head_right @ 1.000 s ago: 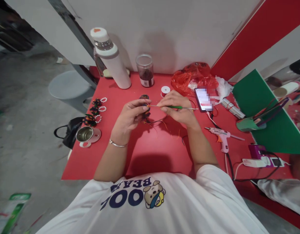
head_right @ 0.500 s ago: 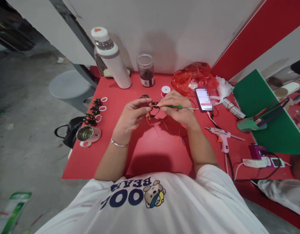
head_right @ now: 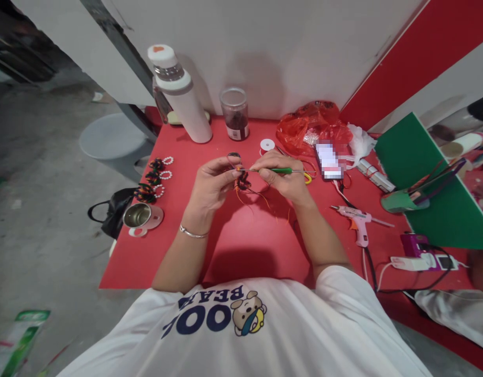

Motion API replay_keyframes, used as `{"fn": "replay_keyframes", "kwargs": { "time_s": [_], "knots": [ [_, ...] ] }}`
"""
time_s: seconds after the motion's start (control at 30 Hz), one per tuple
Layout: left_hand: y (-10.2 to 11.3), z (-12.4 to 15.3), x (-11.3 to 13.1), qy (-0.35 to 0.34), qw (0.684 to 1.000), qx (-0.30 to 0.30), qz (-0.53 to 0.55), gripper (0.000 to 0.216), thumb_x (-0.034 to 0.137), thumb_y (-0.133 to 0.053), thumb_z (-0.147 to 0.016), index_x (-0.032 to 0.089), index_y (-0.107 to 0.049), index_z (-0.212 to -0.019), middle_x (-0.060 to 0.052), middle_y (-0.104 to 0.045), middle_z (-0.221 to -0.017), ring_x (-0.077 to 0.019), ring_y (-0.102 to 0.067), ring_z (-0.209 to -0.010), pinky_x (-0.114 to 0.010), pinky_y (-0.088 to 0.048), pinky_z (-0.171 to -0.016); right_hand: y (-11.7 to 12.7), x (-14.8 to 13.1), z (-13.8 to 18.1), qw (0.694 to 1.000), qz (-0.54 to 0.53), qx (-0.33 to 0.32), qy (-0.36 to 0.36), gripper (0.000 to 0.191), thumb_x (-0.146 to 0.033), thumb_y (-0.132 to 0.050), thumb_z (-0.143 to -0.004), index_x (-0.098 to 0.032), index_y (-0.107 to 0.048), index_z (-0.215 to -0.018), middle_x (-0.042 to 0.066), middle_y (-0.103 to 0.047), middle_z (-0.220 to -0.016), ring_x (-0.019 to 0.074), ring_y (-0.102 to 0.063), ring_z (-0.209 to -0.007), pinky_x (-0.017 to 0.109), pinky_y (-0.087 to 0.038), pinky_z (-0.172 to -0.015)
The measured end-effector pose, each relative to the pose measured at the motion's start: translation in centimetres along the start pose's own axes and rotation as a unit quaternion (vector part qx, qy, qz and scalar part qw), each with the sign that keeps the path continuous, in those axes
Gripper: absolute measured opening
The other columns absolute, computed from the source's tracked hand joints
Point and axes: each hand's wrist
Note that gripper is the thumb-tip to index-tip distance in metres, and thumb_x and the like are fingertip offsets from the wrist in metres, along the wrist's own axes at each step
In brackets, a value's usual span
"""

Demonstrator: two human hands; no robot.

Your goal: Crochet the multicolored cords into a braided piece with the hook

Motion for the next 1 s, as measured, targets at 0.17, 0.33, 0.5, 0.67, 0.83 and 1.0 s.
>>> {"fn": "replay_keyframes", "kwargs": {
  "time_s": [0.17, 0.33, 0.5, 0.67, 0.83, 1.0],
  "knots": [
    [0.1, 0.0, 0.0, -0.009, 0.999, -0.025, 0.024, 0.036, 0.017, -0.099, -0.054, 0.022, -0.087, -0.088, 0.001, -0.069, -0.070, -0.0046, -0.054, -0.055, -0.016, -0.038, -0.047, -0.4, -0.1, 0.0, 1.000, -0.009, 0.020, -0.006, 0.018, -0.049, -0.079, -0.092, -0.033, -0.085, -0.095, 0.002, -0.083, -0.088, 0.0209, -0.074, -0.085, 0.043, -0.060, -0.087],
    [0.1, 0.0, -0.1, -0.008, 0.999, -0.030, 0.026, 0.038, 0.016, -0.099, -0.055, 0.023, -0.087, -0.091, 0.003, -0.065, -0.068, -0.0026, -0.048, -0.050, -0.017, -0.031, -0.042, -0.6, -0.4, 0.0, 1.000, -0.012, 0.014, 0.006, 0.013, -0.044, -0.079, -0.093, -0.032, -0.085, -0.096, 0.002, -0.084, -0.090, 0.0208, -0.076, -0.086, 0.043, -0.061, -0.088],
    [0.0, 0.1, 0.3, 0.007, 0.999, -0.034, 0.033, 0.034, 0.014, -0.095, -0.057, 0.021, -0.086, -0.089, 0.002, -0.063, -0.063, -0.0030, -0.045, -0.048, -0.018, -0.029, -0.042, -0.3, -0.4, 0.0, 1.000, 0.016, 0.006, 0.006, 0.016, -0.046, -0.079, -0.092, -0.032, -0.085, -0.096, 0.003, -0.084, -0.090, 0.0212, -0.076, -0.086, 0.044, -0.061, -0.087],
    [-0.2, 0.4, 1.0, 0.033, 0.999, -0.027, 0.022, 0.033, 0.014, -0.091, -0.056, 0.019, -0.085, -0.088, 0.002, -0.063, -0.062, -0.0029, -0.040, -0.046, -0.019, -0.023, -0.041, 0.3, -0.5, -0.1, 0.998, 0.046, -0.016, 0.035, 0.013, -0.043, -0.082, -0.091, -0.034, -0.086, -0.099, 0.002, -0.085, -0.094, 0.0216, -0.076, -0.089, 0.043, -0.060, -0.087],
    [-0.1, 0.5, 1.2, 0.040, 0.999, -0.031, 0.016, 0.032, 0.016, -0.089, -0.055, 0.019, -0.086, -0.087, 0.002, -0.063, -0.063, -0.0018, -0.036, -0.045, -0.019, -0.019, -0.039, 1.0, -0.5, -0.2, 0.996, 0.069, -0.028, 0.056, 0.012, -0.040, -0.083, -0.090, -0.036, -0.086, -0.101, 0.001, -0.085, -0.094, 0.0210, -0.075, -0.088, 0.042, -0.059, -0.086],
    [0.2, 0.4, 1.1, 0.057, 0.998, -0.034, 0.004, 0.033, 0.015, -0.085, -0.055, 0.020, -0.086, -0.088, 0.003, -0.062, -0.063, -0.0012, -0.032, -0.044, -0.019, -0.015, -0.039, 1.3, -0.8, -0.3, 0.995, 0.056, -0.048, 0.062, 0.012, -0.038, -0.083, -0.090, -0.037, -0.086, -0.102, -0.001, -0.085, -0.092, 0.0203, -0.076, -0.086, 0.042, -0.058, -0.086]
  ]
}}
Point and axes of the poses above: each hand's wrist, its own z-axis away from the middle knuckle, its own y-axis out of the back of the hand, x = y × z
